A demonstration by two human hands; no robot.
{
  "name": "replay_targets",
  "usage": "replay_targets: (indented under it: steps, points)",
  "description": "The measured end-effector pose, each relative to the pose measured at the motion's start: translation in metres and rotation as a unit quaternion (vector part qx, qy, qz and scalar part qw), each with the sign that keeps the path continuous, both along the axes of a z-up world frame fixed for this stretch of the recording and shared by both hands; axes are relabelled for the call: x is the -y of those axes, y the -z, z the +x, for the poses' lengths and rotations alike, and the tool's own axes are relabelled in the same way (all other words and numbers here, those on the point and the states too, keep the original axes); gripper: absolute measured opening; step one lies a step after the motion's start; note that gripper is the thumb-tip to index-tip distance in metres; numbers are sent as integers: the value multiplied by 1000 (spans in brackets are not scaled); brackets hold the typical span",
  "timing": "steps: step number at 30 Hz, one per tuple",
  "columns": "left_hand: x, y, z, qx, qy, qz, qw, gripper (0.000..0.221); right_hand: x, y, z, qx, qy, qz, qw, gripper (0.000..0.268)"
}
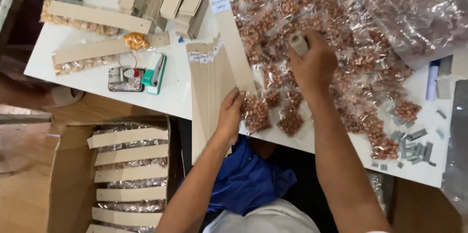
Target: Stapling cardboard headers onto small plastic bags filled with nuts and placing them into a box.
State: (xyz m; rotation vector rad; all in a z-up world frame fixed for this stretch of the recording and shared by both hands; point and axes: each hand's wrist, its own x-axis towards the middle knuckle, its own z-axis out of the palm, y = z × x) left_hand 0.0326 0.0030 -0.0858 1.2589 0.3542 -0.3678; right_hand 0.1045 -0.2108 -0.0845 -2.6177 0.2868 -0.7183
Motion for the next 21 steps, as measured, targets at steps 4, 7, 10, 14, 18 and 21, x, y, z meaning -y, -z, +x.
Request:
replay_targets:
  steps: [4,7,10,14,18,21]
  points:
    - [-1,8,2,-40,17,16,999,69,-8,11,32,-112,11,-41,993,44]
    - [-8,11,-3,-51,14,15,998,69,6,46,51,-239,29,-78,967,45]
    - [-9,1,3,-52,14,2,999,71,2,4,29,-168,53,-123,977,40]
    - [-10,7,3,-51,10,-14,999,70,46,41,-16,-88,-57,227,968,33]
    - [-7,12,6,-46,12,-35,998,71,47,54,-35,-84,-225,711,661,28]
    - [-3,-32,0,-74,21,-38,996,54,-24,-35,-45,-201,-252,330,887,26]
